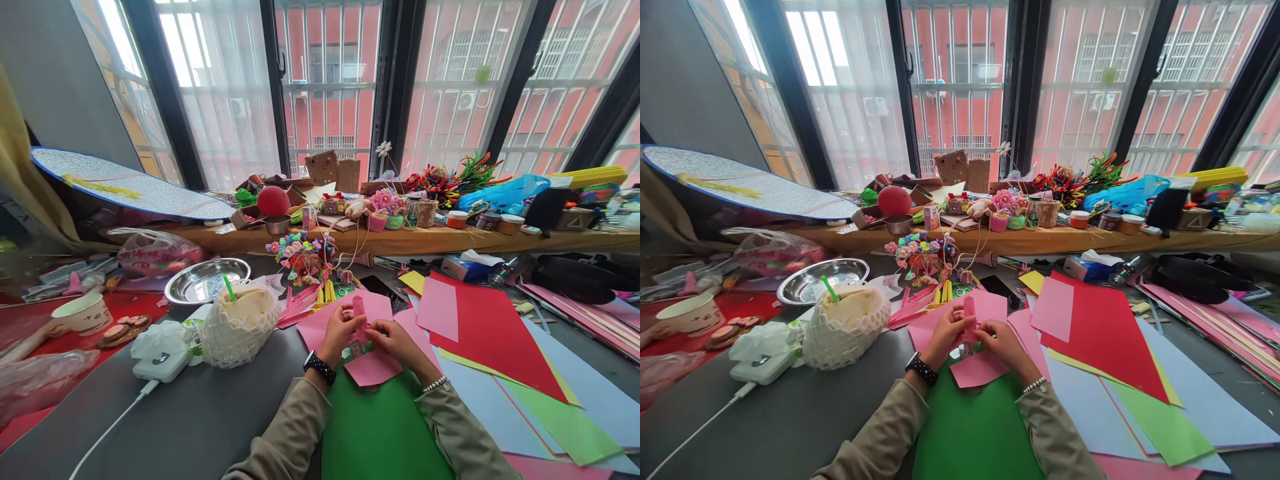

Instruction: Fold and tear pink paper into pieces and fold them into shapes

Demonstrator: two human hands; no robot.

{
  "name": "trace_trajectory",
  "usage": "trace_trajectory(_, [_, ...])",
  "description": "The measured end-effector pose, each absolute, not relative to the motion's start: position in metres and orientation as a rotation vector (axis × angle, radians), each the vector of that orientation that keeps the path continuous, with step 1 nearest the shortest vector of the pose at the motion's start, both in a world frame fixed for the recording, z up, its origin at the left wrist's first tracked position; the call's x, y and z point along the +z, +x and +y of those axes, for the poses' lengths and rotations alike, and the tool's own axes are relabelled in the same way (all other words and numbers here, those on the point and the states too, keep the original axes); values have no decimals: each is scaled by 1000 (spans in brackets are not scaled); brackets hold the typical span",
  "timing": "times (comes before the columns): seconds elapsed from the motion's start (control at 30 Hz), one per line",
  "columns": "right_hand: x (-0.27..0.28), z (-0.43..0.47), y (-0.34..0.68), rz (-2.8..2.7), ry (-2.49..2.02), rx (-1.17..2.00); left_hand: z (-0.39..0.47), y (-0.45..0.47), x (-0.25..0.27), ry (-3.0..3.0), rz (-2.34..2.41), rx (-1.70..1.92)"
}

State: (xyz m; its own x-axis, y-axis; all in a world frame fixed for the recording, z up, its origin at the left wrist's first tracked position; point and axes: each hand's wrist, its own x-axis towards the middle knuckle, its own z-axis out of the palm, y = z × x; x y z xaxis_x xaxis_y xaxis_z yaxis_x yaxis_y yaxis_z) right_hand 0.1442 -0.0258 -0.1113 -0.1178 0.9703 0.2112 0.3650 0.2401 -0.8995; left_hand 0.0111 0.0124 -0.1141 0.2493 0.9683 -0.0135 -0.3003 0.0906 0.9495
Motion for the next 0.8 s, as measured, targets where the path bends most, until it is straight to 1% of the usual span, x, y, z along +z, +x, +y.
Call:
trace_trajectory(0.3, [-112, -22, 150, -1408, -1227, 814, 8, 12, -112, 1219, 766, 1041])
trace_trajectory(0.5, [-112, -22, 149, -1359, -1173, 836, 6, 13, -112, 1332, 726, 946])
trace_trajectory(0.8, [-110, -23, 147, -1298, -1145, 813, 5, 16, -112, 1385, 722, 912])
